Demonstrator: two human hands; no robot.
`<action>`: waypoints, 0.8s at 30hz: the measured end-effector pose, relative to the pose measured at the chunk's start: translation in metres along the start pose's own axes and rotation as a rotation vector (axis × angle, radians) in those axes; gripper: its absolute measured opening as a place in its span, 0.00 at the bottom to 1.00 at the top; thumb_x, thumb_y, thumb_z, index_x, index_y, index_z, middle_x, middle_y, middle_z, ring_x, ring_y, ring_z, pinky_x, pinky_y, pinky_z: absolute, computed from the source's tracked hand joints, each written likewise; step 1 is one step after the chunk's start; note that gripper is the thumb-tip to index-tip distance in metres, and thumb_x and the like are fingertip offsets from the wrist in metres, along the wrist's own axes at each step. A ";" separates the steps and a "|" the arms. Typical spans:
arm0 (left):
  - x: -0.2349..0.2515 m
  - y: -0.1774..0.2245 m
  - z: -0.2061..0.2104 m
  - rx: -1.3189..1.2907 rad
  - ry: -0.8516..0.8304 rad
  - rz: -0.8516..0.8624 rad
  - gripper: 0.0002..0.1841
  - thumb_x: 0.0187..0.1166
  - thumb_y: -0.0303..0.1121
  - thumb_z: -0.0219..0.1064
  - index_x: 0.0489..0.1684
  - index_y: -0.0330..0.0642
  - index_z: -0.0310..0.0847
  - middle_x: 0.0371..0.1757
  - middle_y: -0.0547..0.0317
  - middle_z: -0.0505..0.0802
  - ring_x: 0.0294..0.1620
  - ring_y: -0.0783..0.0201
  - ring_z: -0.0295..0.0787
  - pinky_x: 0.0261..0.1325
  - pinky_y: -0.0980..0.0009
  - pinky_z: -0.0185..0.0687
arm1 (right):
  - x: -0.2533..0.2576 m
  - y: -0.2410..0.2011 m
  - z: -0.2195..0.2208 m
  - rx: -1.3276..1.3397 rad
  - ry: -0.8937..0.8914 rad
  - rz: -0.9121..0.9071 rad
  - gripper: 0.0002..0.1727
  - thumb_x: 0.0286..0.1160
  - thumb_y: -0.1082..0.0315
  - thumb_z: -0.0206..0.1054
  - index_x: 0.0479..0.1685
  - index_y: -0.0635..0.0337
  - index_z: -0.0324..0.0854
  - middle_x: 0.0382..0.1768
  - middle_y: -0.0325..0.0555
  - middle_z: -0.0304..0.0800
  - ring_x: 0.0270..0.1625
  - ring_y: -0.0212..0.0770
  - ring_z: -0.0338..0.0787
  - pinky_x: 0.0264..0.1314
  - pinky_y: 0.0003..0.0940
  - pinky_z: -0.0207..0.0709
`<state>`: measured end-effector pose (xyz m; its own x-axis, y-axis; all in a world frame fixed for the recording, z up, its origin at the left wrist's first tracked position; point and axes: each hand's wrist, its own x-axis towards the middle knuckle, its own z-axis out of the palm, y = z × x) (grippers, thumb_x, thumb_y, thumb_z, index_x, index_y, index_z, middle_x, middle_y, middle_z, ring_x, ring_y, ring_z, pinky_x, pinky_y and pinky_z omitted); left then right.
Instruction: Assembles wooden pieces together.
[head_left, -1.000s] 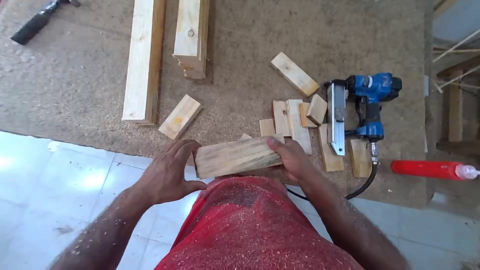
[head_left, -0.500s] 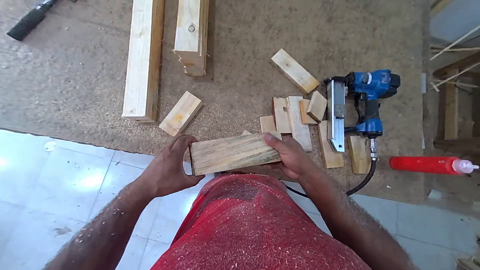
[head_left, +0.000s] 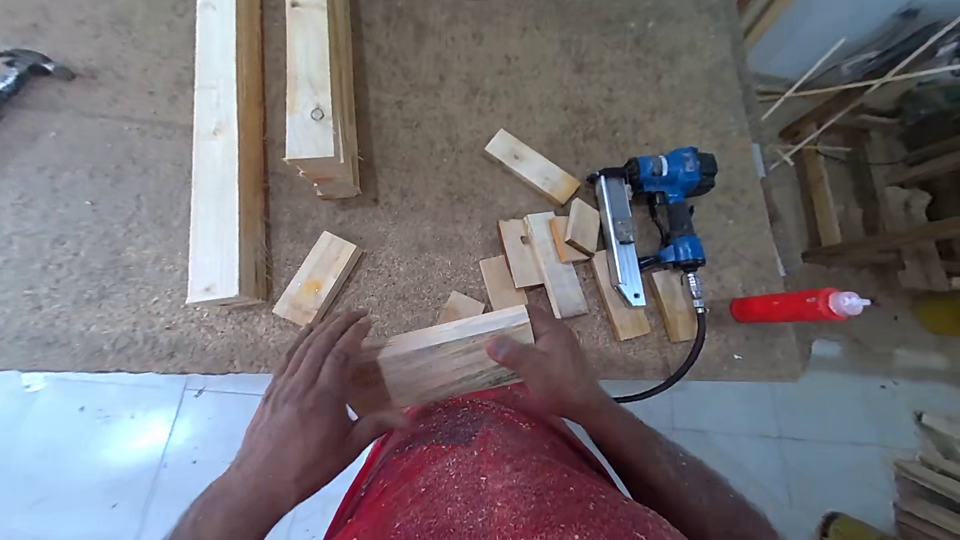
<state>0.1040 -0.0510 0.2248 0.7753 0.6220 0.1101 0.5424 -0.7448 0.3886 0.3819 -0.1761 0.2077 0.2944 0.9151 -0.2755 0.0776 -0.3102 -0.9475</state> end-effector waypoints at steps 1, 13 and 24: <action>0.011 0.011 0.002 0.024 -0.007 0.016 0.55 0.71 0.81 0.50 0.78 0.33 0.73 0.78 0.41 0.82 0.82 0.43 0.75 0.84 0.39 0.66 | 0.000 0.001 0.000 -0.001 -0.009 -0.019 0.26 0.72 0.40 0.74 0.54 0.51 0.84 0.38 0.36 0.95 0.39 0.33 0.95 0.41 0.39 0.94; 0.041 0.015 0.076 0.100 -0.371 -0.177 0.54 0.75 0.81 0.33 0.45 0.35 0.88 0.31 0.38 0.93 0.31 0.36 0.93 0.28 0.36 0.83 | 0.050 0.033 -0.096 -0.298 -0.110 0.172 0.27 0.88 0.44 0.58 0.67 0.58 0.83 0.53 0.50 0.93 0.55 0.43 0.92 0.63 0.50 0.85; -0.014 -0.033 0.098 0.129 -0.646 -0.939 0.50 0.77 0.78 0.33 0.62 0.40 0.84 0.51 0.32 0.94 0.54 0.29 0.91 0.51 0.28 0.81 | 0.227 0.172 -0.406 -0.209 0.338 0.487 0.23 0.84 0.56 0.66 0.67 0.63 0.76 0.40 0.49 0.88 0.36 0.41 0.89 0.42 0.42 0.87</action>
<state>0.1064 -0.0588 0.1210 0.0477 0.7331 -0.6784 0.9950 -0.0946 -0.0323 0.8492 -0.1260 0.0486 0.6247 0.5346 -0.5691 0.0328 -0.7462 -0.6649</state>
